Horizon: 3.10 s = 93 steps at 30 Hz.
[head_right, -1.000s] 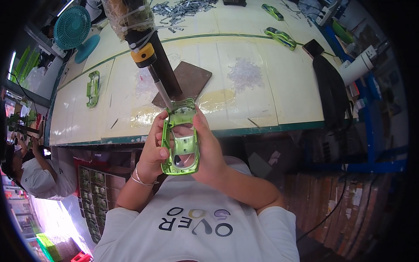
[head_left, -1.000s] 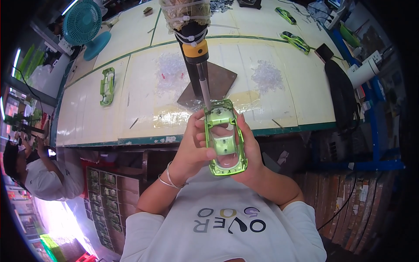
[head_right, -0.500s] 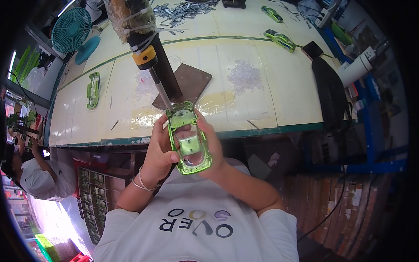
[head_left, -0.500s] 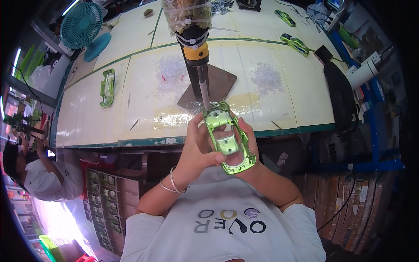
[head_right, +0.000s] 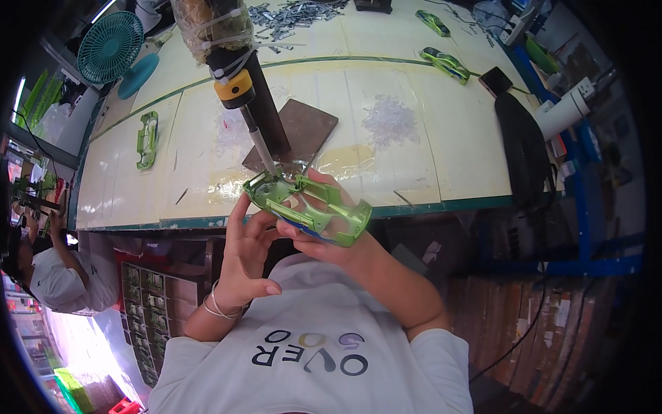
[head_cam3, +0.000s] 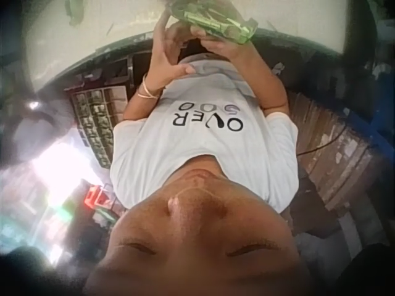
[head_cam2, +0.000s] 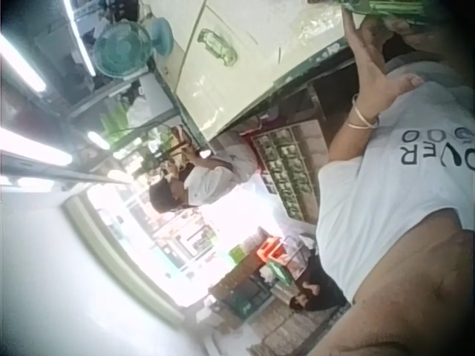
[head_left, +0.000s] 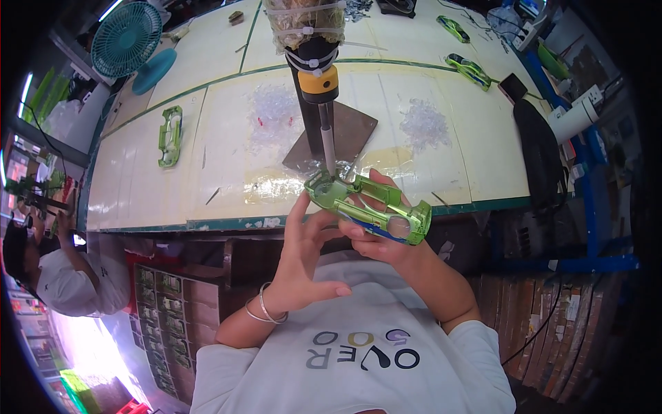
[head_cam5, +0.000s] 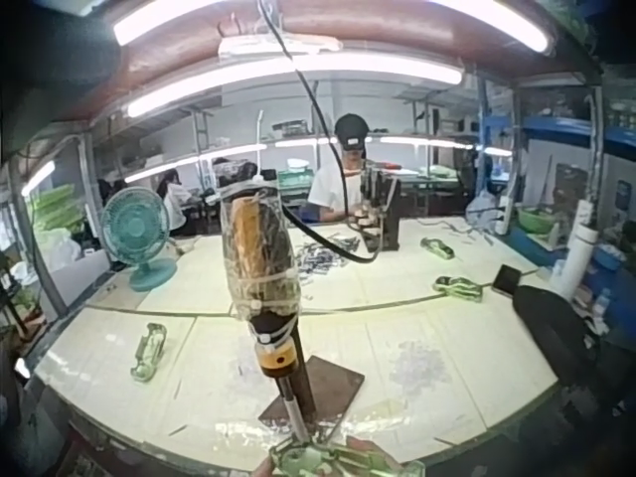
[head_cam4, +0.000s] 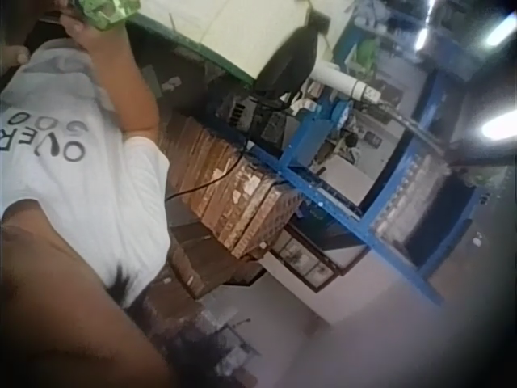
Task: The person assembles toy car bodies by inserting clear window pieces into the car frames by hand and pressing them onto a vertical tool before setting the completed car bodies aside.
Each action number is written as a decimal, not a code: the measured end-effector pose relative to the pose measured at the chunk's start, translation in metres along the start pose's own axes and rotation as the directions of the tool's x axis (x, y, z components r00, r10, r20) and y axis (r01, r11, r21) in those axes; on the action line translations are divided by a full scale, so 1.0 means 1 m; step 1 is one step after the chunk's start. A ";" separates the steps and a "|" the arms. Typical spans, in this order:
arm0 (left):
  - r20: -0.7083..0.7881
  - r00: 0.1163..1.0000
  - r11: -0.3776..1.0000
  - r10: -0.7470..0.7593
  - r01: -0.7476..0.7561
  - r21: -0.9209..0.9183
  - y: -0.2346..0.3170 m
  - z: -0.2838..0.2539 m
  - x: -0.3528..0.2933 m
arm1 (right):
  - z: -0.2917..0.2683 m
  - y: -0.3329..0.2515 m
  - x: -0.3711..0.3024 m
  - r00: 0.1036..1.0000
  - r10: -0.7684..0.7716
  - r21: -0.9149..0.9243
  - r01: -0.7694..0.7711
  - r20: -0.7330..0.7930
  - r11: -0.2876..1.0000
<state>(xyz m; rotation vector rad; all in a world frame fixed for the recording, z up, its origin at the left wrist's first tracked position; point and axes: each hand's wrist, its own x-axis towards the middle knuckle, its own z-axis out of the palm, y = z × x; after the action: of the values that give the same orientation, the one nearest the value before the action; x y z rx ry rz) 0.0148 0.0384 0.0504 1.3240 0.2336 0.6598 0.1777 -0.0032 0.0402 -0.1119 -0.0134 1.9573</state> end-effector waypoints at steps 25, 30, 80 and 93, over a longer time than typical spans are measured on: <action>0.030 1.000 1.000 -0.004 0.005 -0.006 0.006 -0.001 -0.003 | -0.003 0.001 0.001 0.993 -0.047 0.209 0.023 0.109 0.978; -0.138 0.990 0.679 0.027 0.083 0.729 0.018 -0.054 0.010 | -0.015 0.003 -0.015 0.997 0.033 0.088 -0.040 0.075 0.995; -0.381 0.915 0.299 0.131 0.330 0.895 -0.001 -0.190 0.073 | -0.008 0.058 -0.060 0.870 -0.492 -0.933 -0.157 0.024 -0.324; -0.346 0.938 0.867 0.027 0.150 0.475 0.018 -0.081 0.006 | -0.009 0.050 -0.056 0.867 -0.496 -0.988 -0.116 -0.050 -0.103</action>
<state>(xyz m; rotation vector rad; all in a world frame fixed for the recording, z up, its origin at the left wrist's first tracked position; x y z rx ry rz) -0.0275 0.1099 0.0481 1.6779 0.7726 0.8065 0.1535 -0.0747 0.0326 -1.5086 -1.2309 1.0658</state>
